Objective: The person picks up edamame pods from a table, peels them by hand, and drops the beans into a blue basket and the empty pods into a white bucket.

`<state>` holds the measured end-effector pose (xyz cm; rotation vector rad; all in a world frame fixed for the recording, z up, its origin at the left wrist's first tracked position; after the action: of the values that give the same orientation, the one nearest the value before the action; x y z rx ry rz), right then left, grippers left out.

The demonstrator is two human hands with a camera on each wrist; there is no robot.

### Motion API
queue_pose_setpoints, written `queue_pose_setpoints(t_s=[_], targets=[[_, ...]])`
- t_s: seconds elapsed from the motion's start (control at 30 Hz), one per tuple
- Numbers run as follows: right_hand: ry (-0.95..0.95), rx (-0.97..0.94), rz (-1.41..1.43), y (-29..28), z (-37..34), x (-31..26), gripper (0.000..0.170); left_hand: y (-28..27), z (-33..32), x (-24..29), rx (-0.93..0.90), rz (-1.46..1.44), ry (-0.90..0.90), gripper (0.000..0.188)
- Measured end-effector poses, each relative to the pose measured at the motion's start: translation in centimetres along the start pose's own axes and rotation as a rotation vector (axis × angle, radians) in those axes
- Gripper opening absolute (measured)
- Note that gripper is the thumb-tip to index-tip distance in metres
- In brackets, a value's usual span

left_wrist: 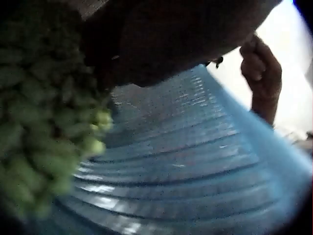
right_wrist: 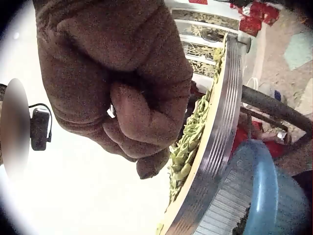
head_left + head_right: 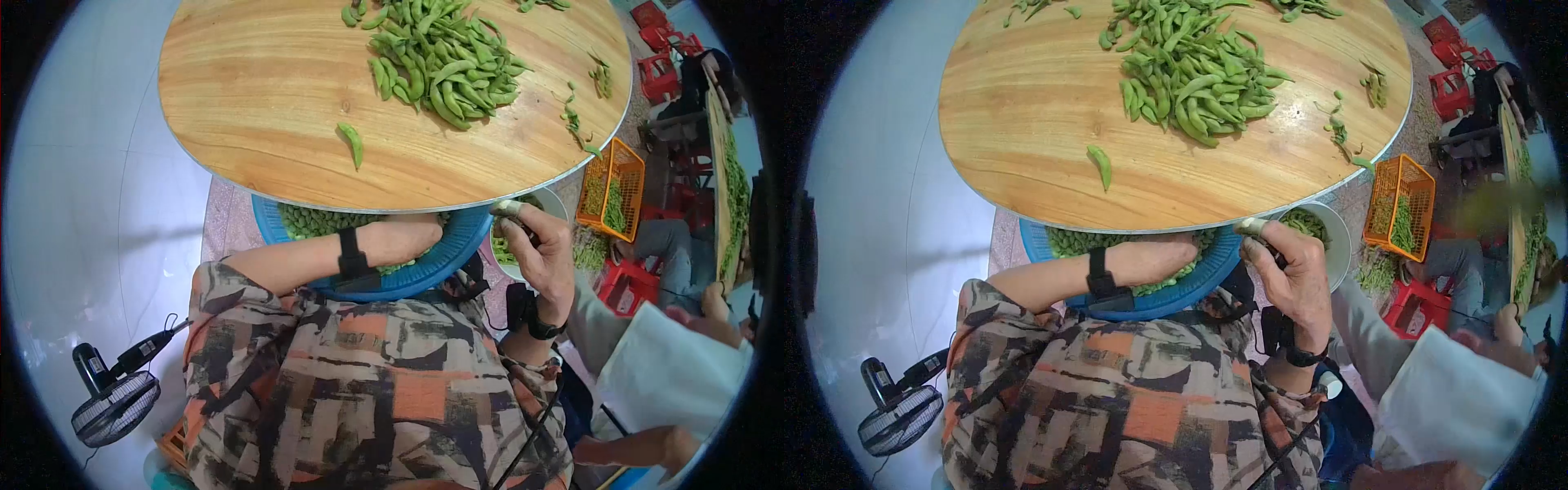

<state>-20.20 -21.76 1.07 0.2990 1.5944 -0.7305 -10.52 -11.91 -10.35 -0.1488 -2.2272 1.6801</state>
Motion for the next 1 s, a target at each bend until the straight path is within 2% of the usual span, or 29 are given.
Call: queue_pose_setpoints(t_s=[0.07, 0.2, 0.27, 0.4, 0.43, 0.47, 0.53, 0.57, 0.6, 0.67, 0.7, 0.77, 0.87, 0.93, 1.0], targets=[[-0.001, 0.000, -0.001, -0.1, -0.2, 0.2, 0.017, 2.7, 0.8, -1.2, 0.161, -0.179, -0.090, 0.018], [0.026, 0.014, 0.026, -0.7, -0.4, 0.7, 0.016, 2.5, -0.1, -0.9, 0.151, -0.172, -0.012, 0.016], [0.064, 0.017, -0.027, -1.1, -0.4, 0.9, 0.016, 1.3, -1.1, 0.2, -0.007, -0.206, 0.015, 0.015], [-0.016, 0.039, 0.010, -1.1, 0.0, 1.0, 0.016, -1.2, -2.3, 0.6, 0.119, -0.289, 0.039, 0.016], [0.013, 0.046, 0.018, -1.3, 0.1, 0.9, 0.016, -3.4, -2.9, 1.1, 0.238, -0.278, 0.049, 0.009], [0.045, 0.053, 0.026, -1.5, 0.0, 0.8, 0.016, -4.1, -3.2, 1.6, 0.238, -0.274, 0.046, 0.009], [0.042, 0.084, 0.059, -2.1, -0.3, -0.1, 0.016, -5.5, -3.3, 2.2, 0.333, -0.391, 0.049, 0.012], [0.040, 0.117, 0.091, -2.7, -0.5, -0.5, 0.017, -5.7, -2.9, 2.4, 0.413, -0.362, 0.050, 0.024], [0.037, 0.114, 0.091, -3.1, -1.0, -0.9, 0.017, -6.1, -1.9, 2.9, 0.416, -0.361, 0.047, 0.024], [-0.086, 0.147, 0.242, -4.4, -2.1, -2.2, 0.018, -6.5, 0.8, 3.8, 0.279, -0.513, 0.001, 0.040], [-0.255, 0.137, 0.346, -4.7, -2.3, -3.2, 0.020, -7.3, 1.7, 4.5, 0.284, -0.512, 0.000, 0.040], [-0.279, 0.189, 0.347, -6.0, -3.3, -2.8, 0.021, -11.8, 1.0, 5.0, 0.746, -0.638, 0.075, 0.048], [-0.265, 0.271, 0.355, -6.8, -4.0, -2.0, 0.021, -13.9, 0.0, 2.8, 0.723, -0.463, 0.114, 0.045], [0.006, 0.237, 0.343, -6.4, -3.6, 0.5, 0.020, -14.3, -2.8, -1.1, 0.718, -0.215, 0.004, 0.038], [0.037, 0.223, 0.314, -5.5, -3.0, 0.6, 0.020, -14.8, -6.1, -5.6, 0.711, -0.033, -0.141, 0.036]])
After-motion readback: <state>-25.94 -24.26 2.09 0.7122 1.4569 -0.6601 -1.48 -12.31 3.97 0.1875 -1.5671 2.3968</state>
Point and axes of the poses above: each hand's wrist, its own z-axis towards the middle knuckle, its own y-axis out of the palm, x = y × z, the point moved 8 cm from there along z, towards the middle knuckle, and after that the axes turned 9 degrees about z, right-handed, at the moved point
